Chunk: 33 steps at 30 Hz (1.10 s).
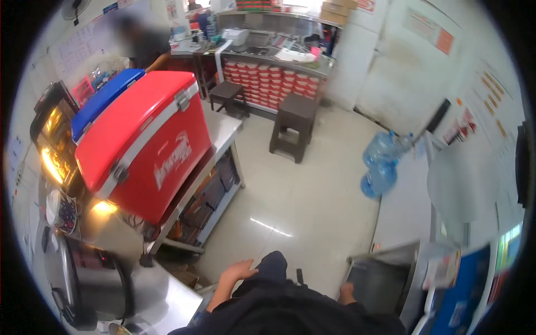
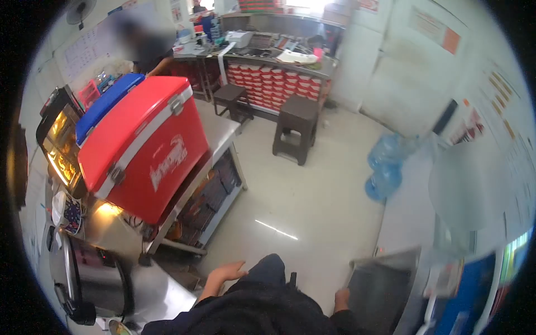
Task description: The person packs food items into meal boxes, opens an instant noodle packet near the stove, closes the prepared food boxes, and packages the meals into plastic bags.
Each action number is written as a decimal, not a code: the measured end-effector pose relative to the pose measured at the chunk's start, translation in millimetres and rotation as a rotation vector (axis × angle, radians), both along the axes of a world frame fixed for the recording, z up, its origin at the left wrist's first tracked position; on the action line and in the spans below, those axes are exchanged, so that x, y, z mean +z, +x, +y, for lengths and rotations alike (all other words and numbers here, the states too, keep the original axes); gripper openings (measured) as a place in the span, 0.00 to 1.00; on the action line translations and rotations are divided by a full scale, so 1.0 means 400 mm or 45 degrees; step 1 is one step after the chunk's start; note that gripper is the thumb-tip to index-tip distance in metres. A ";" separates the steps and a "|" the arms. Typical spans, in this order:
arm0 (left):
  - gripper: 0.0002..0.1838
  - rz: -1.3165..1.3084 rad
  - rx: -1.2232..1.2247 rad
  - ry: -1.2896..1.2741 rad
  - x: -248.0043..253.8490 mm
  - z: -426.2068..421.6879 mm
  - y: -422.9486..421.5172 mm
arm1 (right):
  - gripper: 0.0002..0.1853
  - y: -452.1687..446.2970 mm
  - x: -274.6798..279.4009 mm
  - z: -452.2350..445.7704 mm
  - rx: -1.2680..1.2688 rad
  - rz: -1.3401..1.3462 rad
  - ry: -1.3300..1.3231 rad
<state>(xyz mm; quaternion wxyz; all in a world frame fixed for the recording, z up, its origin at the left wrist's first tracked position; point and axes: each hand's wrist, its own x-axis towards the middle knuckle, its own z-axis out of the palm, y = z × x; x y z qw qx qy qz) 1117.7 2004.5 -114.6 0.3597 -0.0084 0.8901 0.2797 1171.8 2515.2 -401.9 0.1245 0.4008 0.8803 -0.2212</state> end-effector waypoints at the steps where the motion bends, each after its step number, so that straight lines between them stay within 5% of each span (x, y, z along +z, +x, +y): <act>1: 0.29 -0.010 0.146 0.157 0.016 -0.028 -0.065 | 0.12 -0.258 0.061 -0.029 0.014 0.173 0.024; 2: 0.29 -0.020 0.288 0.315 0.010 -0.043 -0.143 | 0.15 -0.524 0.123 -0.058 0.039 0.340 0.048; 4: 0.29 0.048 0.423 0.328 -0.068 -0.085 -0.320 | 0.18 -0.900 0.128 -0.181 0.654 1.289 0.447; 6: 0.29 0.124 0.439 0.289 -0.128 -0.149 -0.544 | 0.16 -1.167 0.417 -0.376 0.403 0.859 -0.110; 9: 0.28 0.309 0.380 0.277 -0.098 -0.171 -0.938 | 0.10 -1.445 0.391 -0.456 0.612 0.475 -0.179; 11: 0.26 0.452 0.399 0.322 0.025 -0.204 -1.193 | 0.12 -1.551 0.387 -0.515 0.687 0.608 -0.136; 13: 0.25 0.576 0.400 0.347 0.120 -0.272 -1.416 | 0.14 -1.642 0.337 -0.540 0.439 0.479 -0.501; 15: 0.24 0.567 0.491 0.471 0.150 -0.366 -1.600 | 0.16 -1.753 0.222 -0.557 0.605 1.073 -0.359; 17: 0.24 0.617 0.645 0.590 0.140 -0.460 -1.753 | 0.15 -1.959 0.289 -0.636 0.496 0.488 -0.186; 19: 0.24 0.714 0.956 0.616 0.109 -0.540 -1.859 | 0.14 -2.214 0.360 -0.746 0.680 0.238 -0.044; 22: 0.23 0.760 1.310 0.510 0.082 -0.678 -1.951 | 0.14 -2.639 0.297 -0.936 1.251 0.455 -0.175; 23: 0.23 0.743 1.374 0.463 0.082 -0.722 -1.973 | 0.11 -2.774 0.405 -1.090 1.479 0.553 -0.201; 24: 0.23 0.733 1.430 0.415 0.081 -0.769 -1.993 | 0.09 -2.915 0.439 -1.234 1.819 1.065 -0.133; 25: 0.23 0.727 1.516 0.467 0.099 -0.817 -2.014 | 0.09 -3.058 0.475 -1.396 1.899 1.242 -0.430; 26: 0.23 0.711 1.623 0.491 0.085 -0.870 -2.035 | 0.11 -3.157 0.528 -1.555 1.645 0.814 -0.738; 28: 0.23 0.676 1.817 0.545 0.044 -0.980 -2.077 | 0.15 -3.405 0.563 -1.852 1.923 0.721 -0.120; 29: 0.23 0.623 1.828 0.381 0.041 -1.050 -2.103 | 0.13 -3.459 0.630 -2.017 1.815 0.694 -0.271; 33: 0.23 0.529 1.797 0.352 -0.011 -1.424 -2.237 | 0.11 -3.559 0.702 -2.508 1.719 1.301 -0.724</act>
